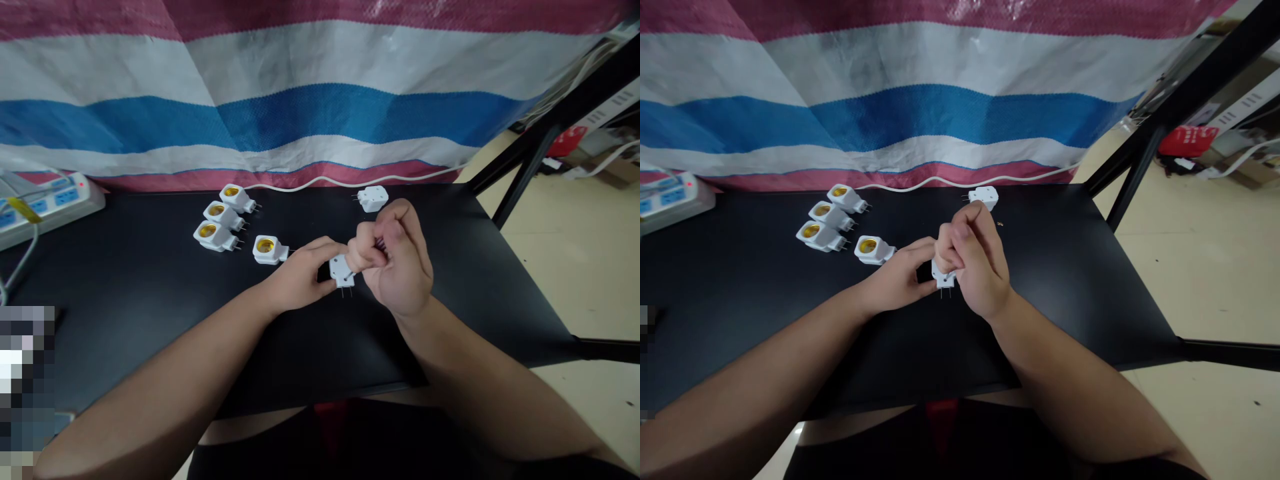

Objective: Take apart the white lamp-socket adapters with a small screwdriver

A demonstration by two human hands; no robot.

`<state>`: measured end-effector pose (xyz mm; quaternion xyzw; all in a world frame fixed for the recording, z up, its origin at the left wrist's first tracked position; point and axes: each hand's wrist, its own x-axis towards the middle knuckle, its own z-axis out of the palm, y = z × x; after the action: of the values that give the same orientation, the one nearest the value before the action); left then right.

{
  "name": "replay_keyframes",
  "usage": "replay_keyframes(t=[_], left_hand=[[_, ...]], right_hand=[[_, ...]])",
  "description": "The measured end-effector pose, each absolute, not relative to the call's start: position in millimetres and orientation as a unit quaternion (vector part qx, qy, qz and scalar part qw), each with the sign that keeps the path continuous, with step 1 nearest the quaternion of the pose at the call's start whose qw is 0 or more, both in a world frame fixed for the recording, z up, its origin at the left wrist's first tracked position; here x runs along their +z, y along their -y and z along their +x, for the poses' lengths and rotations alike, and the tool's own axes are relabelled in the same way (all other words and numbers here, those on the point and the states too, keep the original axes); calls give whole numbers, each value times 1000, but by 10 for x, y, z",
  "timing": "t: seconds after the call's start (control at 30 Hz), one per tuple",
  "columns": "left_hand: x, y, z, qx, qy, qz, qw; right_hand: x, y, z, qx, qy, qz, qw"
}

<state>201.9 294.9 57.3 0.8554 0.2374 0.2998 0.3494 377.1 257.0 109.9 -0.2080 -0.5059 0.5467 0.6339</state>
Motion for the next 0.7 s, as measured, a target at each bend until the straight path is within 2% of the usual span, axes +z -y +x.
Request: replay_keyframes(t=[0.17, 0.37, 0.43, 0.7], left_hand=[[553, -2949, 2031, 320, -226, 852, 348], [537, -2952, 2036, 328, -220, 853, 342], [542, -2951, 2039, 326, -218, 853, 345], [598, -2932, 2047, 312, -232, 852, 351]], right_hand=[[978, -2630, 3768, 477, 582, -182, 633], [863, -2653, 3871, 162, 648, -248, 701], [859, -2644, 3892, 94, 656, -255, 704], [941, -2671, 3928, 60, 687, -246, 681]])
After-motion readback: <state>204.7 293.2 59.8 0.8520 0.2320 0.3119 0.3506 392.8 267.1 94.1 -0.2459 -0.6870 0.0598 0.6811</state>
